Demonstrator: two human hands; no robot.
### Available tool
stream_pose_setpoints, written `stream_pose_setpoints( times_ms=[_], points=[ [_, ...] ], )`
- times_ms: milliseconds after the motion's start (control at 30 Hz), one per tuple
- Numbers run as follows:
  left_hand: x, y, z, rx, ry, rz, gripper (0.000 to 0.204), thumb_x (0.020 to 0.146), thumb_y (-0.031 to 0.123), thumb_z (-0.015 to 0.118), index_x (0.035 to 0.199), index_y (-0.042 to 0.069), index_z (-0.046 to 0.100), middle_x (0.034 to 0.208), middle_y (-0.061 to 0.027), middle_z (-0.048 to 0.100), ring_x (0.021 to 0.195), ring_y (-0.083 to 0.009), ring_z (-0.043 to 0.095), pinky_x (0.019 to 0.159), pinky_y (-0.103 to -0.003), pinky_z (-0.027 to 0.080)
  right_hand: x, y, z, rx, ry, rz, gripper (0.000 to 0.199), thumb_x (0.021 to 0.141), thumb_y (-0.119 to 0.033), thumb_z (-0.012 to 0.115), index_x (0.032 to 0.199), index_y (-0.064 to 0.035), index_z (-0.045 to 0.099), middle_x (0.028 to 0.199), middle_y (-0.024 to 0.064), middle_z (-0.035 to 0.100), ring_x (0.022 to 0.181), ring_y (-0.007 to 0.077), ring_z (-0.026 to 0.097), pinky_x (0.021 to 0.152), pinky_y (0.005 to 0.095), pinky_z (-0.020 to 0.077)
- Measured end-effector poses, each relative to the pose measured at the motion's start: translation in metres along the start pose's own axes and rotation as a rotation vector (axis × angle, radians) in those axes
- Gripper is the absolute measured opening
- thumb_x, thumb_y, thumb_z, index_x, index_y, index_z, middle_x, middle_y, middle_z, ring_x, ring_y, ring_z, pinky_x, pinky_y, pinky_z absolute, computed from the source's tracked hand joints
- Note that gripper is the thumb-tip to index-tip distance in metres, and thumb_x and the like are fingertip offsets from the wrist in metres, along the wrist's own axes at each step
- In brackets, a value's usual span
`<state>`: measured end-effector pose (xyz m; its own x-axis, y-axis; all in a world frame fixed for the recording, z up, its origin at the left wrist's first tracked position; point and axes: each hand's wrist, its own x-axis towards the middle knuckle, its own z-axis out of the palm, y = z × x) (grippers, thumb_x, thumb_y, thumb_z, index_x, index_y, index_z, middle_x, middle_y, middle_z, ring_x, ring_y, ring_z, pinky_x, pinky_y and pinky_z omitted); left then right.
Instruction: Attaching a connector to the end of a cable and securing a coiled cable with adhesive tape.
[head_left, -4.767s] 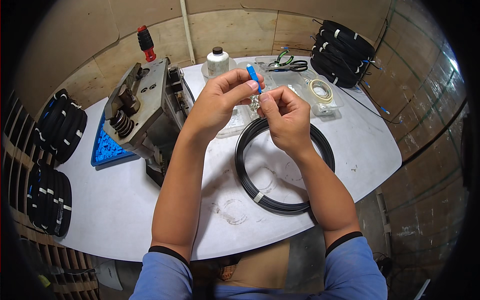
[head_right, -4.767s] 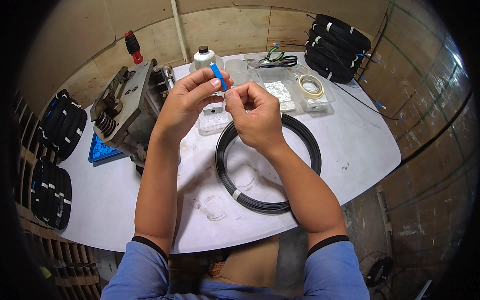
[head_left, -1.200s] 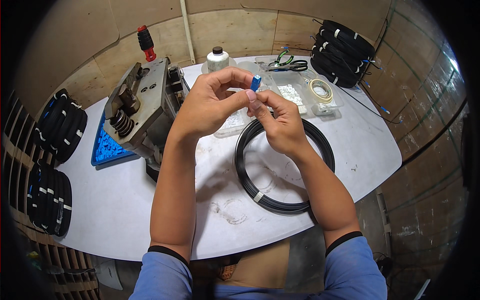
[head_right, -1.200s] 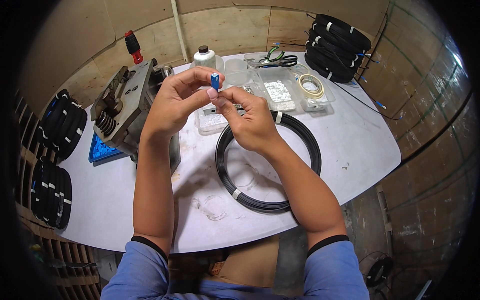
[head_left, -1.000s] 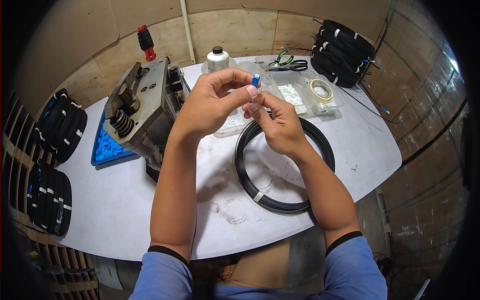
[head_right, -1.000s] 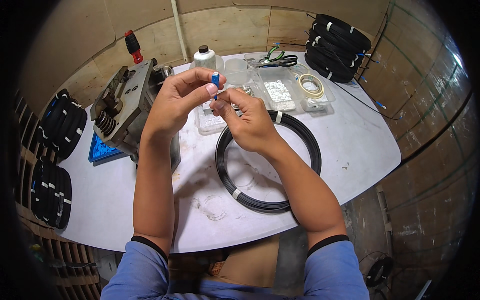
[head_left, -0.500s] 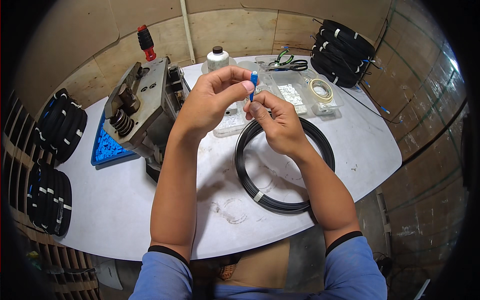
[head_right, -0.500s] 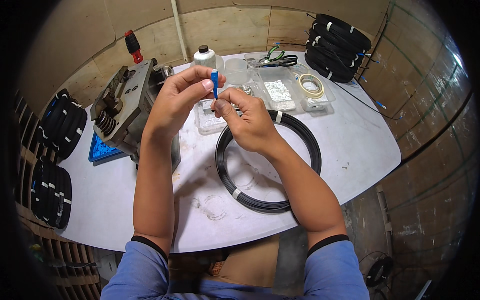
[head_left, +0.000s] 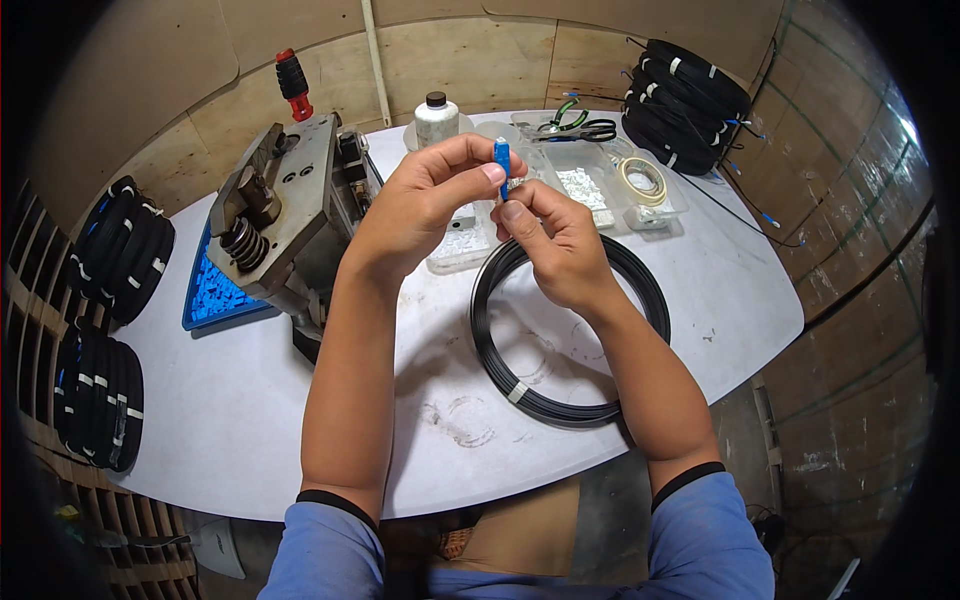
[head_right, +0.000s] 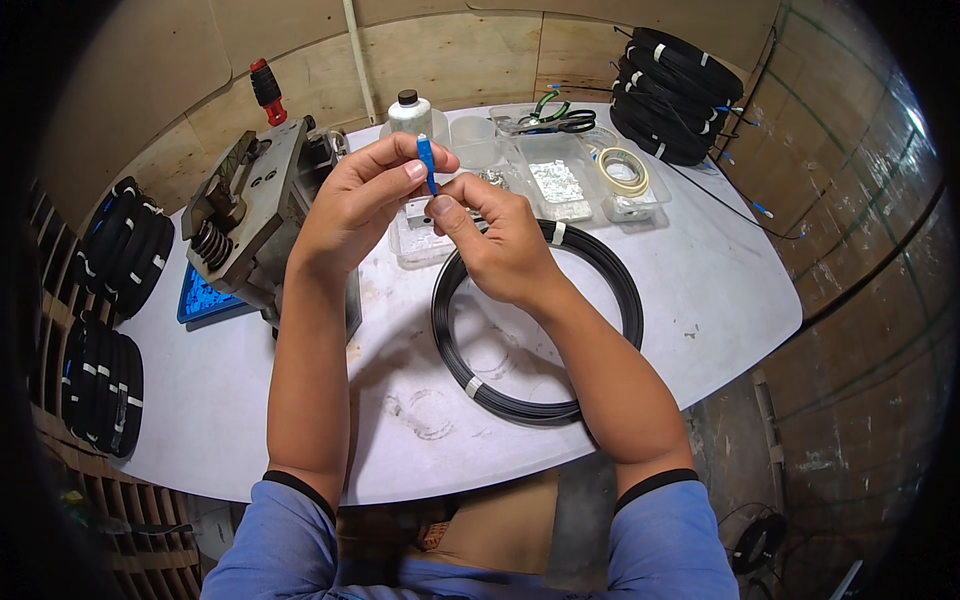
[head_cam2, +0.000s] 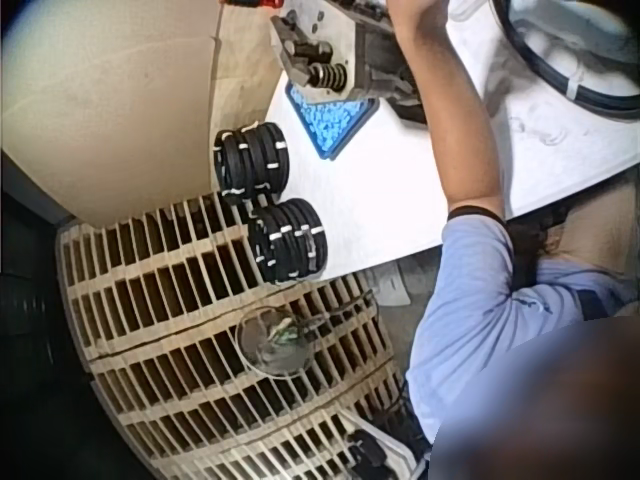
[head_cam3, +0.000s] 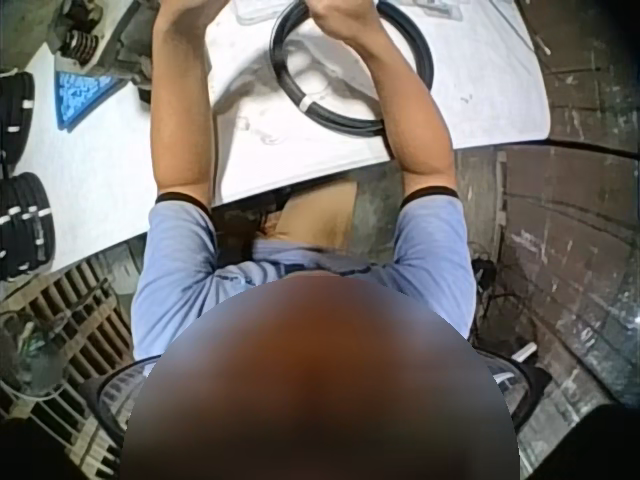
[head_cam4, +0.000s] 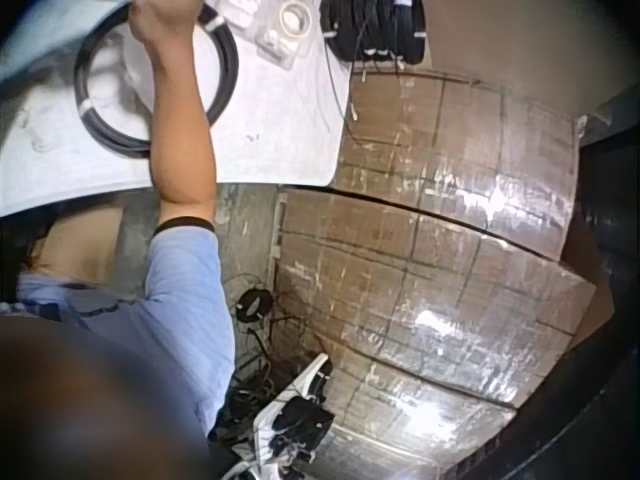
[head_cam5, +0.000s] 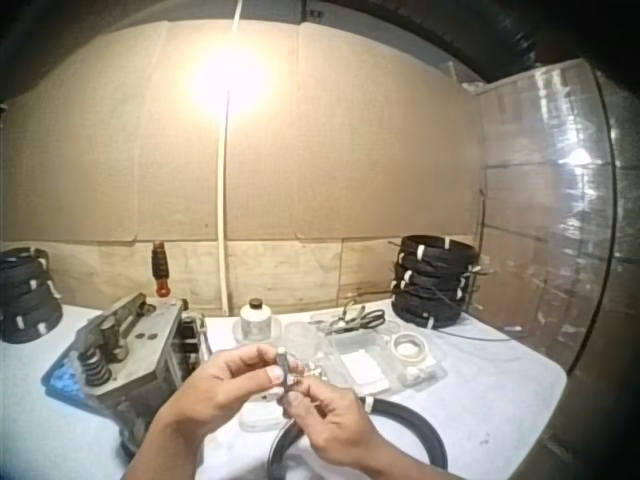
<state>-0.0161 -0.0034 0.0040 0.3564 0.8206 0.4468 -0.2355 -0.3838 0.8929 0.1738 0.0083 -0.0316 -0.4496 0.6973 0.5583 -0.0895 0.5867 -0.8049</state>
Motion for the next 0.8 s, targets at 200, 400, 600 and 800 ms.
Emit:
stream_pose_setpoints(
  times_ms=[200,400,600,800],
  points=[
    [0.002,-0.001,0.007,-0.01,0.116,0.044,0.015,0.097,0.014,0.064,0.108,0.004,0.065,0.109,-0.0055,0.067,0.1,-0.0121,0.061,0.09,-0.03,0.047,0.003,-0.001,0.006,-0.015,0.199,-0.118,0.011,0.095,-0.01,0.068,0.092,-0.0003,0.064,0.083,0.0046,0.07,0.08,0.0103,0.065,0.077,0.0266,0.0518],
    [0.002,-0.001,0.008,0.007,0.117,0.025,0.014,0.097,0.013,0.063,0.107,0.004,0.065,0.109,-0.0055,0.067,0.1,-0.012,0.061,0.089,-0.03,0.048,0.003,-0.002,0.006,-0.148,0.217,-0.179,0.011,0.095,-0.01,0.068,0.091,0.0001,0.065,0.079,0.0063,0.072,0.075,0.0106,0.067,0.071,0.027,0.0536],
    [0.003,-0.005,0.007,-0.004,0.118,0.035,0.016,0.098,0.015,0.061,0.109,0.004,0.065,0.107,-0.0062,0.067,0.1,-0.0132,0.061,0.089,-0.032,0.049,0.002,-0.002,0.007,-0.141,0.219,-0.171,0.012,0.095,-0.011,0.068,0.091,0.0002,0.065,0.078,0.0067,0.072,0.075,0.0107,0.067,0.071,0.0272,0.0537],
    [0.003,-0.005,-0.003,0.203,0.124,-0.168,0.031,0.1,0.03,0.055,0.107,0.002,0.066,0.1,-0.006,0.067,0.094,-0.0148,0.062,0.085,-0.032,0.05,0.003,-0.001,0.006,-0.124,0.26,-0.161,0.012,0.095,-0.011,0.068,0.091,0.0005,0.065,0.078,0.0074,0.072,0.075,0.011,0.068,0.071,0.0268,0.0537]
  ],
)
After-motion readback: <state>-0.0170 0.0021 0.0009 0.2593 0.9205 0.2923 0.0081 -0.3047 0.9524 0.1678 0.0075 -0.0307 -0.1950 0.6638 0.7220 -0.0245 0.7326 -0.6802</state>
